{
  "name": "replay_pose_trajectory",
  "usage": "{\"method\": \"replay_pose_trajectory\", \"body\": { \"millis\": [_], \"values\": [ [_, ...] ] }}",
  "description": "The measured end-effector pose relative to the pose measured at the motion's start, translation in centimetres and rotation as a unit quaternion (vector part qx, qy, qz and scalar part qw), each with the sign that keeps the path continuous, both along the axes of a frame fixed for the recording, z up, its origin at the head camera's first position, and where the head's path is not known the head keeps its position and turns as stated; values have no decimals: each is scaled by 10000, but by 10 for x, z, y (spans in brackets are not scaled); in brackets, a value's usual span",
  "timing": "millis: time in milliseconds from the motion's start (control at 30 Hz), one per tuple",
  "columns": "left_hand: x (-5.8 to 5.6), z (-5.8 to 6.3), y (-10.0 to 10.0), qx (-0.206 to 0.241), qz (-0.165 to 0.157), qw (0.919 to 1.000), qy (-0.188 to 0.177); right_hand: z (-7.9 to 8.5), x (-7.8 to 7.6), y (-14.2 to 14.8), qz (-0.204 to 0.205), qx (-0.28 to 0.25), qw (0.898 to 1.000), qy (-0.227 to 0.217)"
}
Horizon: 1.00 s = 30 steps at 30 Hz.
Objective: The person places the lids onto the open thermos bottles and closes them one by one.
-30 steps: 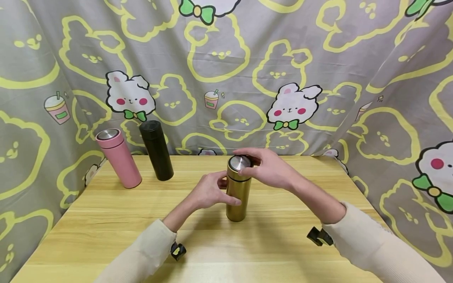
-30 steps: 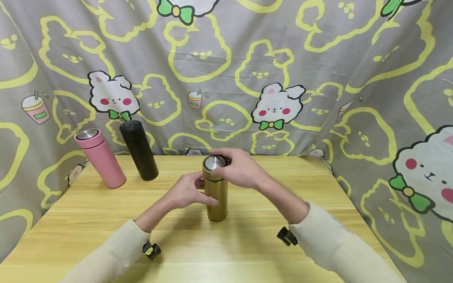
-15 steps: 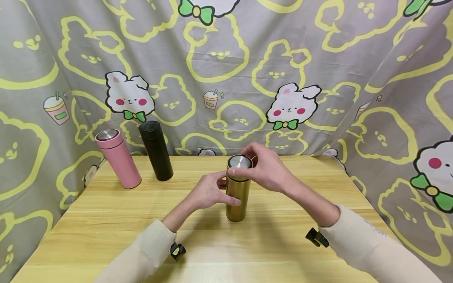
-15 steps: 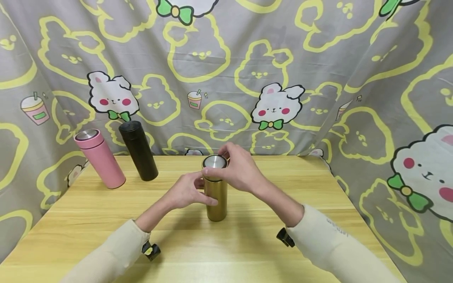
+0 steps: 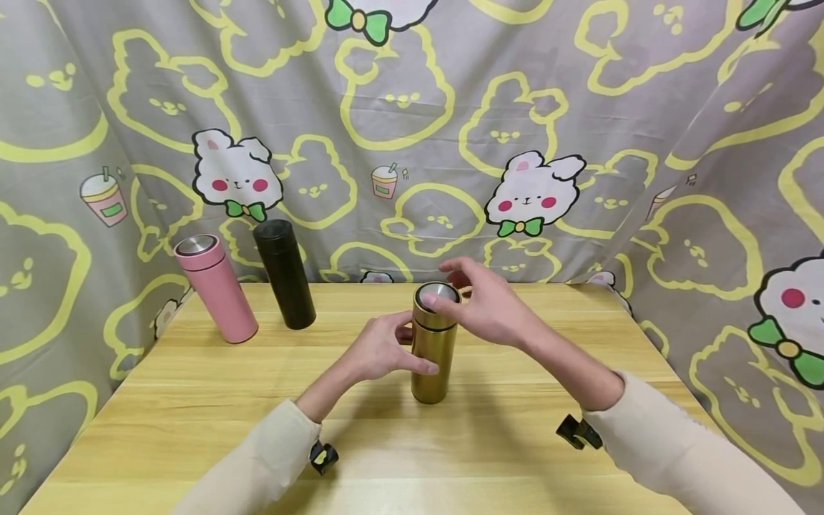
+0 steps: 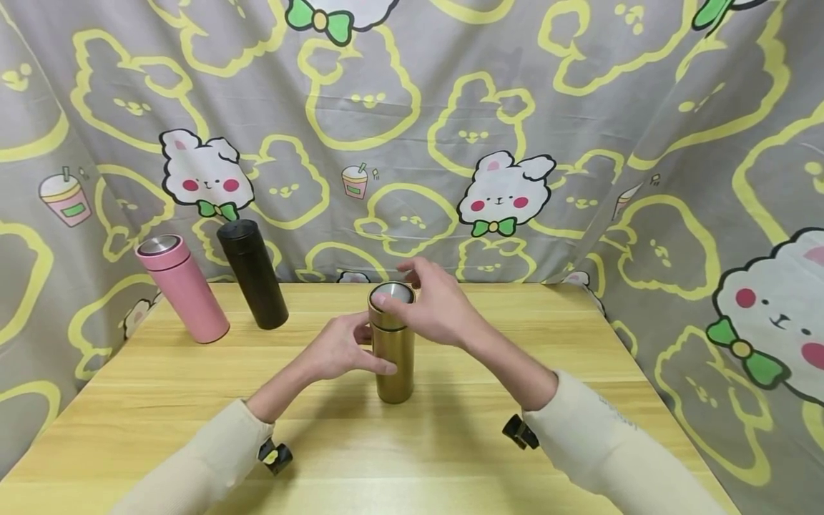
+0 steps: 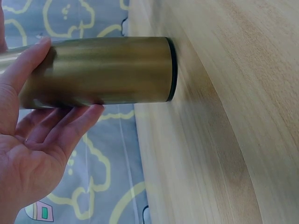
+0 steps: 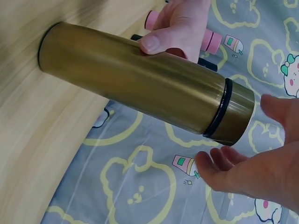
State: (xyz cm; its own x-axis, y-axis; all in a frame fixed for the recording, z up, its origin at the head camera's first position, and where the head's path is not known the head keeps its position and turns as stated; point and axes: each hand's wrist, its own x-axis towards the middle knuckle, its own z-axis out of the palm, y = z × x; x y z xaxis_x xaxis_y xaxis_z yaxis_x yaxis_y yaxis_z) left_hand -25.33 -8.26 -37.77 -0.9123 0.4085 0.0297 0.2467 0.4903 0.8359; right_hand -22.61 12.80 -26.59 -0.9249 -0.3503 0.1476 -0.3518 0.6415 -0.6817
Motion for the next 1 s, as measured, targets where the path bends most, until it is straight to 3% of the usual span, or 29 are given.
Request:
{"method": "replay_pose_trajectory", "body": {
  "millis": [167,500,767,1000],
  "values": [
    [-1,0,0,-16,2,10000,1,5,1,3,329,-383,9985,-207],
    [0,1,-1,-76,-24,10000,-16,7,2,2,732,-95,9965,-391],
    [0,0,0,-34,-9,10000,-9,7,1,4,664,-52,9973,-318],
    [1,0,0,59,-19,9999,-89,5,-1,4,288,131,9994,-166]
  ]
}}
